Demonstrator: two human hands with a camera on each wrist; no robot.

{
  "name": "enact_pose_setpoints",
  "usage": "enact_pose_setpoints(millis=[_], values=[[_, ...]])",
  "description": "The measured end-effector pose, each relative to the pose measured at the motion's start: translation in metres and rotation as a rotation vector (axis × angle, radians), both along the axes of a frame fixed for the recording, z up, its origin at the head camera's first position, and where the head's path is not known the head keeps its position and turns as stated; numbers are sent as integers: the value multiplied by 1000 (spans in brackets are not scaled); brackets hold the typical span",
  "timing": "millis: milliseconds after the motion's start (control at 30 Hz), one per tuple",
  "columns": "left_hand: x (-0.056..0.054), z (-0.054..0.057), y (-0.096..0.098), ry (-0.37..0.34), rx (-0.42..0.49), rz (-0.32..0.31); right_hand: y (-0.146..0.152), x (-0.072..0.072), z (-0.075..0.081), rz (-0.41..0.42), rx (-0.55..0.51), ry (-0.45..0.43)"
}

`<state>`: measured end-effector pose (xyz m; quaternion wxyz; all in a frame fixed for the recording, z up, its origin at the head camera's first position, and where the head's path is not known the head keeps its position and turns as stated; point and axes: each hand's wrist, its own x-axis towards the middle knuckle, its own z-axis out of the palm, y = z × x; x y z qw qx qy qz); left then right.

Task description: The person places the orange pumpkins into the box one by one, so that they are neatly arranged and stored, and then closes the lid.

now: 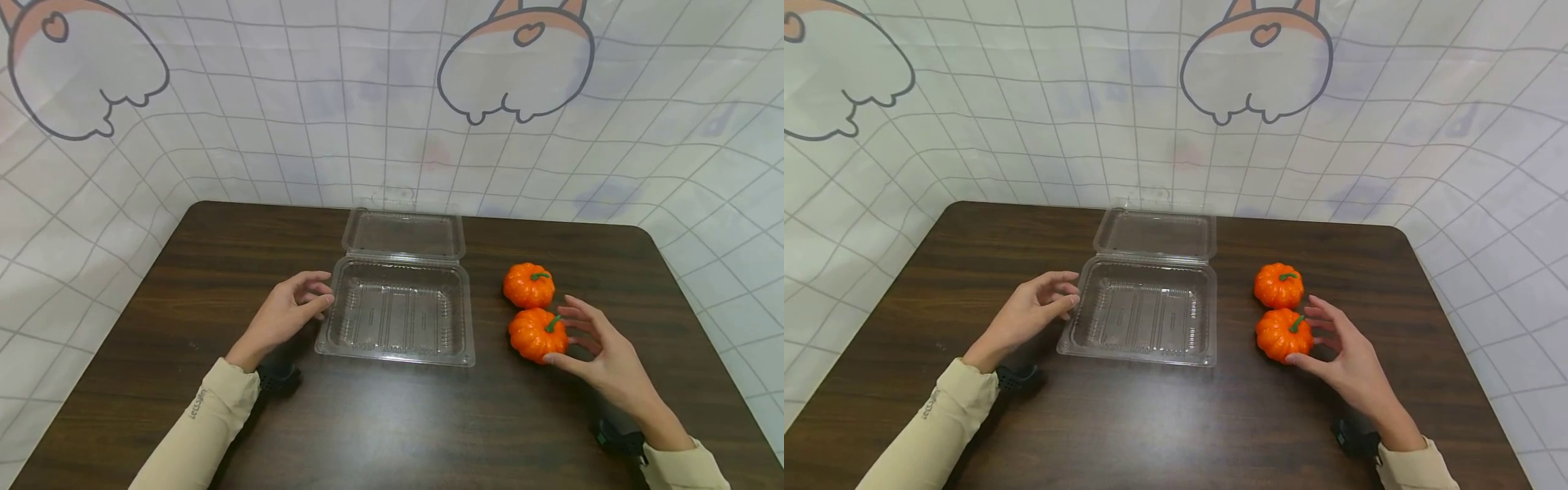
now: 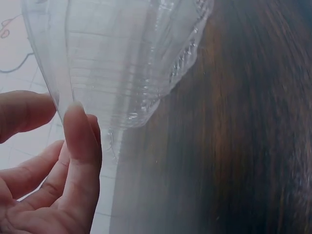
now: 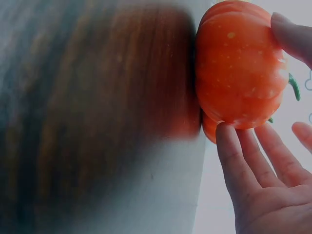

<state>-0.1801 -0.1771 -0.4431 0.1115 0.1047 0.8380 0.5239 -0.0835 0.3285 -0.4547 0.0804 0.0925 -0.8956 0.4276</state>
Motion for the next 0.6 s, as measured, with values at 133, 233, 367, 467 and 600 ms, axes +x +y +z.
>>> enact_pose_setpoints(millis=[133,233,367,467,600], values=[[0,-1,-1,-67,79,-2,0,0,0,-6,-1,-15],[-2,-1,-3,-130,147,3,-1,0,1,-11,9,-36],[-4,-3,-6,-191,223,-8,-2,-2,3,-16,23,-61],[-5,-4,-6,-223,266,-18,-3,-2,3,-18,34,-70],[-7,-6,-6,-257,309,-23,-3,-2,4,-19,49,-77]])
